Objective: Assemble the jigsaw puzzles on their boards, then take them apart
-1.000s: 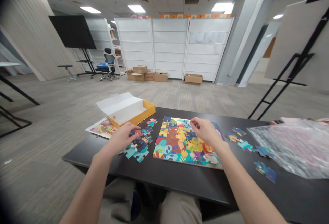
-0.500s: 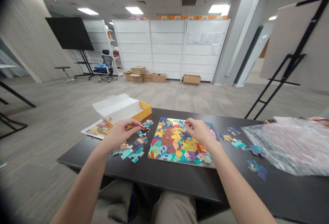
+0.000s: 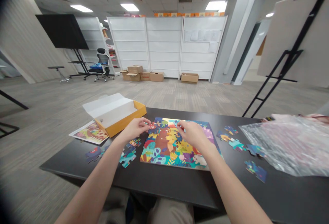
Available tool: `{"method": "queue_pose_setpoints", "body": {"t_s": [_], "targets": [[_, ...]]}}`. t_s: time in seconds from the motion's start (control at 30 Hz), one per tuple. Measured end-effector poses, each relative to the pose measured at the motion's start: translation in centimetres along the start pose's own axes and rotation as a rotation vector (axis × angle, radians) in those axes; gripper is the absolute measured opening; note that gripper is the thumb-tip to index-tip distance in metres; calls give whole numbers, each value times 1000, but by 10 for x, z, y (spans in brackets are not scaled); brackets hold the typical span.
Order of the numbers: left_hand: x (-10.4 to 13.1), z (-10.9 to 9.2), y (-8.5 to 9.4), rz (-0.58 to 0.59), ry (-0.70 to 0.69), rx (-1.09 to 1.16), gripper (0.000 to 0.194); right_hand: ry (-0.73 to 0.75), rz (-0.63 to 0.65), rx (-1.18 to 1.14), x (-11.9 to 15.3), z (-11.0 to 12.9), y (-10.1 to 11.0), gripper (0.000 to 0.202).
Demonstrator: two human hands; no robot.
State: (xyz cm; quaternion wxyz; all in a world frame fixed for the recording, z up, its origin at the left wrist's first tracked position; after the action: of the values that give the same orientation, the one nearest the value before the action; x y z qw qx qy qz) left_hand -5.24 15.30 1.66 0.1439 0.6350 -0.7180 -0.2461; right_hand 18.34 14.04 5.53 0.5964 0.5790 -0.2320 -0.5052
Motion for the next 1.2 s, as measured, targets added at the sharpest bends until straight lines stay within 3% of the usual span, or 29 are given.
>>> {"method": "queue_pose_setpoints", "body": {"t_s": [0.2,0.33,0.7,1.0,1.2], "targets": [[-7,10,4,-59,-18,-80,23,7,-2,-8,0,5,0,19],[-8,10,5,-67,-8,-86,31,5,25,17,0,2,-7,21],[1,12,-7,108,23,130,30,32,44,9,0,1,-15,21],[7,1,-13,108,-48,-149,32,32,48,-11,1,2,-12,21],[11,-23,-17,96,-212,-345,22,17,52,3,1,0,-14,21]]}}
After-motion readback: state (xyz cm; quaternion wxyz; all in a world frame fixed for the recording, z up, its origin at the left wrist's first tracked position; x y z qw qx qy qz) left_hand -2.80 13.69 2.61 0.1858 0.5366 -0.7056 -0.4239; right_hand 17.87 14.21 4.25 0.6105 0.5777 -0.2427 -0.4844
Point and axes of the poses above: each hand's wrist, its own x-axis away from the middle knuckle, its own y-axis out of the back of the hand, z = x × y, the point moved 10 cm from there along -x, towards the middle knuckle, and after that the axes turned 2 degrees about -y, right-handed, at the moved point
